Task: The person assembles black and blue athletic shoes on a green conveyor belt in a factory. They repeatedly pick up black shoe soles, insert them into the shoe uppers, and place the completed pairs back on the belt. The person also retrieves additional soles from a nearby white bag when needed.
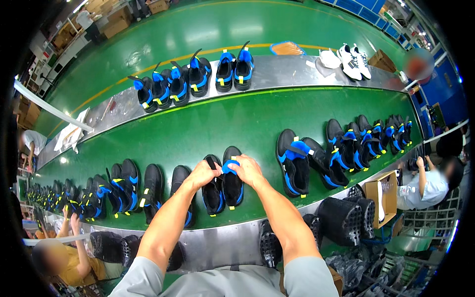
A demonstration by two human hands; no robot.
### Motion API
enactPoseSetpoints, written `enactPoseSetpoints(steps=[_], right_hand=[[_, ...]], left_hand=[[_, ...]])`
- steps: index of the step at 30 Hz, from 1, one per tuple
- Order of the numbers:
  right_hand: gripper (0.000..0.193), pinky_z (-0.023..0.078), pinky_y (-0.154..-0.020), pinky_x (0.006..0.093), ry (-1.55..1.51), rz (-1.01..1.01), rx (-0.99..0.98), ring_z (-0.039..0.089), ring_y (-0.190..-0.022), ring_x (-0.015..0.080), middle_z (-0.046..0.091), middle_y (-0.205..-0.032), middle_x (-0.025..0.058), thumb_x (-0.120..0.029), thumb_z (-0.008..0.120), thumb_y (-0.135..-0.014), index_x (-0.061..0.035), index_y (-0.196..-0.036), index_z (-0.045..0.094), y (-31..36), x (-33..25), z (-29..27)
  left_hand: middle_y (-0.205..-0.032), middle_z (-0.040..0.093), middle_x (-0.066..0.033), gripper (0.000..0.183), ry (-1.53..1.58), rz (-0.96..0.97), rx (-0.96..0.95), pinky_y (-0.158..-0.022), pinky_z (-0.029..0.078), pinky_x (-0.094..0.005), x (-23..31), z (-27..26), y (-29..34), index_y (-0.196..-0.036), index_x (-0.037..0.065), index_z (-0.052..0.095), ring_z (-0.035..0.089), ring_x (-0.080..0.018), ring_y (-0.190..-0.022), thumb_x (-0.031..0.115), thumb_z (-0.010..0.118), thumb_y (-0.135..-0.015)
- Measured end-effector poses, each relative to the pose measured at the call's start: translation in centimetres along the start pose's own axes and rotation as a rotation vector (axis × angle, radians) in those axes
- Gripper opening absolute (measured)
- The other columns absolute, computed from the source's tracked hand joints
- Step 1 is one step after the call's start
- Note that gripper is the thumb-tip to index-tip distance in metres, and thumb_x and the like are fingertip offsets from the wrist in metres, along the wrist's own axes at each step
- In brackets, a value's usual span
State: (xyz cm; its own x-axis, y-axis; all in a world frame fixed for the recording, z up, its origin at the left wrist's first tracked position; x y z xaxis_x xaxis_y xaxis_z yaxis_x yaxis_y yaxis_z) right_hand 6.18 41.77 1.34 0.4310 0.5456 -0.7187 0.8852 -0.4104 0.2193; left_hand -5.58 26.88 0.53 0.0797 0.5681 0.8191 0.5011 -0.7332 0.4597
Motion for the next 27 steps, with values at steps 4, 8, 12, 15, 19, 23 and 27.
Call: enactPoseSetpoints(steps=[4, 8, 12, 15, 19, 23, 27], right_hand=[[0.043, 0.051, -0.091, 0.0475, 0.061, 0.016, 0.016, 0.064, -0.108, 0.0383, 0.067, -0.113, 0.0172, -0.039, 0.069, -0.092, -0.0077, -0.122, 0.069, 0.1, -0.4, 0.5], [0.043, 0.051, -0.097, 0.0492, 0.128, 0.04, 0.113, 0.063, -0.115, 0.0404, 0.066, -0.119, 0.0196, -0.035, 0.072, -0.091, -0.0069, -0.123, 0.066, 1.8, -2.3, -0.4], [0.027, 0.053, -0.088, 0.0525, 0.3, 0.059, 0.219, 0.066, -0.102, 0.0435, 0.069, -0.104, 0.0201, -0.026, 0.068, -0.094, -0.0011, -0.103, 0.064, 9.9, -9.2, -8.6], [0.028, 0.054, -0.075, 0.0527, 0.365, 0.049, 0.246, 0.067, -0.084, 0.0429, 0.067, -0.085, 0.0181, -0.029, 0.068, -0.095, -0.0017, -0.09, 0.06, 20.2, -13.0, -10.9], [0.036, 0.052, -0.053, 0.0467, 0.53, 0.138, 0.266, 0.066, -0.063, 0.0372, 0.063, -0.075, 0.016, -0.038, 0.071, -0.093, -0.0051, -0.086, 0.058, 34.3, -12.9, -7.5], [0.047, 0.053, -0.049, 0.0433, 0.691, 0.288, 0.294, 0.067, -0.058, 0.0323, 0.063, -0.073, 0.0138, -0.046, 0.076, -0.087, -0.0048, -0.088, 0.055, 39.5, -10.3, -1.7], [0.044, 0.054, -0.053, 0.0464, 0.634, 0.373, 0.325, 0.068, -0.061, 0.0357, 0.067, -0.073, 0.0161, -0.041, 0.077, -0.088, -0.0029, -0.098, 0.056, 39.7, -8.0, 0.6]], left_hand=[[-0.086, 0.073, -0.004, 0.011, 0.119, -0.063, -0.048, -0.08, 0.052, -0.0326, -0.2, -0.3, 0.6, -0.091, 0.004, 0.075, 0.067, -0.0161, -0.086, 0.009, 0.071, -0.082], [-0.091, 0.073, -0.0051, 0.018, 0.099, -0.022, -0.02, -0.083, 0.052, -0.0327, 1.2, -0.3, 1.2, -0.098, 0.001, 0.075, 0.066, -0.0168, -0.09, 0.013, 0.072, -0.085], [-0.115, 0.073, -0.0172, 0.041, -0.339, 0.386, 0.485, -0.089, 0.055, -0.0362, 5.1, -2.1, 5.8, -0.128, 0.003, 0.066, 0.07, -0.0257, -0.095, 0.02, 0.071, -0.09], [-0.104, 0.075, -0.0141, 0.027, -0.073, 0.341, 0.475, -0.084, 0.056, -0.0326, 4.7, -3.0, 11.4, -0.119, 0.003, 0.07, 0.071, -0.0201, -0.092, 0.013, 0.065, -0.095], [-0.088, 0.074, -0.0067, 0.019, 0.174, 0.373, 0.267, -0.075, 0.054, -0.0268, 4.4, 1.0, 15.3, -0.111, 0.0, 0.072, 0.068, -0.0111, -0.082, 0.006, 0.064, -0.095], [-0.086, 0.074, -0.0068, 0.017, 0.18, 0.407, 0.085, -0.072, 0.054, -0.0273, 4.4, 5.7, 17.9, -0.108, -0.001, 0.073, 0.067, -0.011, -0.08, 0.006, 0.065, -0.095], [-0.087, 0.075, -0.009, 0.02, 0.117, 0.37, -0.022, -0.073, 0.054, -0.0297, 4.0, 8.7, 19.6, -0.111, -0.001, 0.072, 0.068, -0.0137, -0.079, 0.009, 0.063, -0.095]])
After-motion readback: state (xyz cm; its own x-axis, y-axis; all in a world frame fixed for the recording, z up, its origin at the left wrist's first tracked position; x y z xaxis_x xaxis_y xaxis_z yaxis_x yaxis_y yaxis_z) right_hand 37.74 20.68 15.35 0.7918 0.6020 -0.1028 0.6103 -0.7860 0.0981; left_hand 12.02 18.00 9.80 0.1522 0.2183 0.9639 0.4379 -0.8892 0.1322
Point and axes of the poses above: each hand's wrist, its own y-axis away from the middle knuckle, its own z-axis out of the palm, x = y × z, the point moved 6 cm from there along -y, towards the middle knuckle
